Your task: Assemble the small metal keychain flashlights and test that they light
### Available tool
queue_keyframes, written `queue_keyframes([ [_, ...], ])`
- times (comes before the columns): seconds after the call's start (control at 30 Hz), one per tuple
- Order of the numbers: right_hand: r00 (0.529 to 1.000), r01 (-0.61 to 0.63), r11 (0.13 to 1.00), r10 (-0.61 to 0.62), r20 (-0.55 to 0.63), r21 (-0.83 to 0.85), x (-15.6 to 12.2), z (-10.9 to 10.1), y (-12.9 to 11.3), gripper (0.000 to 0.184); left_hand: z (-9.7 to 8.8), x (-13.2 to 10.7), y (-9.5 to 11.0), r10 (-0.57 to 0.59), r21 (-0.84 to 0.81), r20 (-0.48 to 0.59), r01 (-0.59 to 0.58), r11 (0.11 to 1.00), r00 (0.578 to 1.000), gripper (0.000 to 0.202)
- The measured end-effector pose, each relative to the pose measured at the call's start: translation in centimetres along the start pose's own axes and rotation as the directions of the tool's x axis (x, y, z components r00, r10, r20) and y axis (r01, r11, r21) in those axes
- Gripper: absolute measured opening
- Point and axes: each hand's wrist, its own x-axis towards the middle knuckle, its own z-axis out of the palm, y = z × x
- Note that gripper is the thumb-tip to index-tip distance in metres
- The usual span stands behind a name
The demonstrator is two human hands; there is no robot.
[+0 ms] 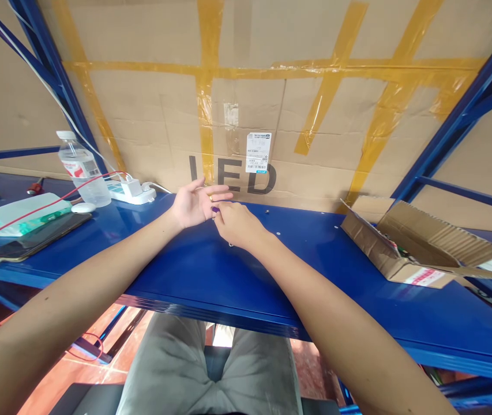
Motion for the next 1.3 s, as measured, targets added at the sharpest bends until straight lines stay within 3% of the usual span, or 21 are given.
queue_keyframes([
  [0.3,1.0,-0.011,1.0,0.011,0.0,-0.002,-0.08,-0.18,-0.2,0.032,0.05,-0.01,0.05,0.004,-0.004,0.004,-0.004,1.0,1.0,0.059],
  [0.77,0.999,0.007,1.0,-0.006,-0.032,0.029,-0.09,-0.31,-0.21,0.036,-0.08,0.13,0.05,-0.049,-0.171,0.029,0.053,0.984,0.998,0.055],
  [1.3,0.999,0.001,0.998,0.001,-0.036,0.056,-0.12,-0.35,-0.26,0.035,0.12,0.03,0.11,-0.047,-0.182,0.031,0.051,0.982,0.998,0.056],
])
